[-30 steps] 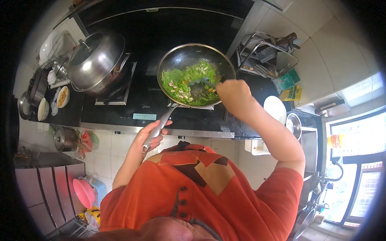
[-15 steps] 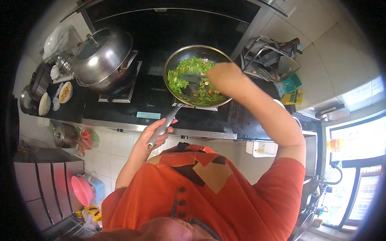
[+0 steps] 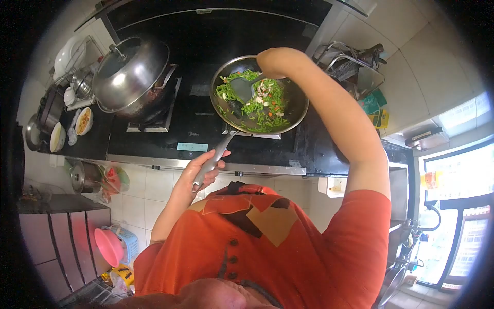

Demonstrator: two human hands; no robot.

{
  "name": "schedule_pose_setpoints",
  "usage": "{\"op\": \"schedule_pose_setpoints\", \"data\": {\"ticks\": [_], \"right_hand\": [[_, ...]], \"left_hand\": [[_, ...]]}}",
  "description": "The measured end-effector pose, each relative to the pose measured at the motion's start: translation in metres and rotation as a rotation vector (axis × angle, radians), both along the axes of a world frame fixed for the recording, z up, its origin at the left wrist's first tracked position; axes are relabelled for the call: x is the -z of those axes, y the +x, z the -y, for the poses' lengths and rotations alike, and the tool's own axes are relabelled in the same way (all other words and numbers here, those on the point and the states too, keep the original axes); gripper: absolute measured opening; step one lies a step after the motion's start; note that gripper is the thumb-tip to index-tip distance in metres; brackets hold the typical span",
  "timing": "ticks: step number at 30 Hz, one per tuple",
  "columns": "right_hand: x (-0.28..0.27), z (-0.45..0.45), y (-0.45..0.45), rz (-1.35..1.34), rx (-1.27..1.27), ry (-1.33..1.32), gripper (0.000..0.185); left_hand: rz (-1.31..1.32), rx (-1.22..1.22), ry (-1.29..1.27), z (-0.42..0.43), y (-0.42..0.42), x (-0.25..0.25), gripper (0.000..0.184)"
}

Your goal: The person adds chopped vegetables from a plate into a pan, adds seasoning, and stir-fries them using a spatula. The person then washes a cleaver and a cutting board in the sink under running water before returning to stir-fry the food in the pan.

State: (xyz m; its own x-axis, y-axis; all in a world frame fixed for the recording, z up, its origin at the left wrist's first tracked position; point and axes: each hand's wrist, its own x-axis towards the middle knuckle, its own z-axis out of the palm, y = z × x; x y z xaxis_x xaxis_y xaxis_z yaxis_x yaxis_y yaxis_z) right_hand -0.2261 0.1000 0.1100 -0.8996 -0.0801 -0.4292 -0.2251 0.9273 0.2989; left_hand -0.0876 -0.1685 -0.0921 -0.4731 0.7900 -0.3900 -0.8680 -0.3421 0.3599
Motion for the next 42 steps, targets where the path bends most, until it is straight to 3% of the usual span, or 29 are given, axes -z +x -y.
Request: {"op": "schedule_pose_setpoints", "data": {"ticks": [4, 6, 9, 15, 23, 30, 35, 37, 39, 42], "right_hand": [[-0.019, -0.001, 0.023, -0.006, -0.043, -0.069, 0.022], [-0.006, 0.0, 0.034, -0.28, -0.208, -0.069, 0.02], [0.035, -0.004, 0.034, -0.287, -0.289, 0.034, 0.019], [0.07, -0.061, 0.075, -0.203, -0.253, -0.113, 0.022], [-0.055, -0.097, 0.14, -0.199, -0.056, -0.062, 0.021], [0.018, -0.084, 0.093, -0.273, -0.131, 0.082, 0.019], [-0.007, -0.101, 0.095, -0.321, -0.022, -0.001, 0.012], [-0.007, -0.125, 0.09, -0.24, 0.102, 0.003, 0.014], [0.025, -0.166, 0.055, -0.01, 0.193, 0.174, 0.017], [0.07, -0.173, 0.045, 0.186, 0.768, -0.654, 0.025]], "left_hand": [[-0.024, -0.016, -0.009, 0.0, 0.001, -0.001, 0.042], [-0.043, -0.015, -0.015, 0.001, 0.002, -0.007, 0.042], [-0.033, -0.021, -0.006, 0.0, 0.002, -0.005, 0.042], [-0.019, -0.05, -0.002, 0.0, 0.004, -0.005, 0.042], [-0.047, -0.046, -0.056, -0.002, 0.004, -0.005, 0.041], [-0.046, -0.042, -0.047, -0.003, 0.004, -0.005, 0.044], [-0.057, -0.059, -0.034, -0.003, 0.005, -0.004, 0.044], [-0.067, -0.055, -0.064, -0.002, 0.007, -0.01, 0.044], [-0.06, -0.058, -0.061, -0.002, 0.008, -0.015, 0.043], [-0.059, -0.047, -0.066, -0.002, 0.01, -0.019, 0.042]]}}
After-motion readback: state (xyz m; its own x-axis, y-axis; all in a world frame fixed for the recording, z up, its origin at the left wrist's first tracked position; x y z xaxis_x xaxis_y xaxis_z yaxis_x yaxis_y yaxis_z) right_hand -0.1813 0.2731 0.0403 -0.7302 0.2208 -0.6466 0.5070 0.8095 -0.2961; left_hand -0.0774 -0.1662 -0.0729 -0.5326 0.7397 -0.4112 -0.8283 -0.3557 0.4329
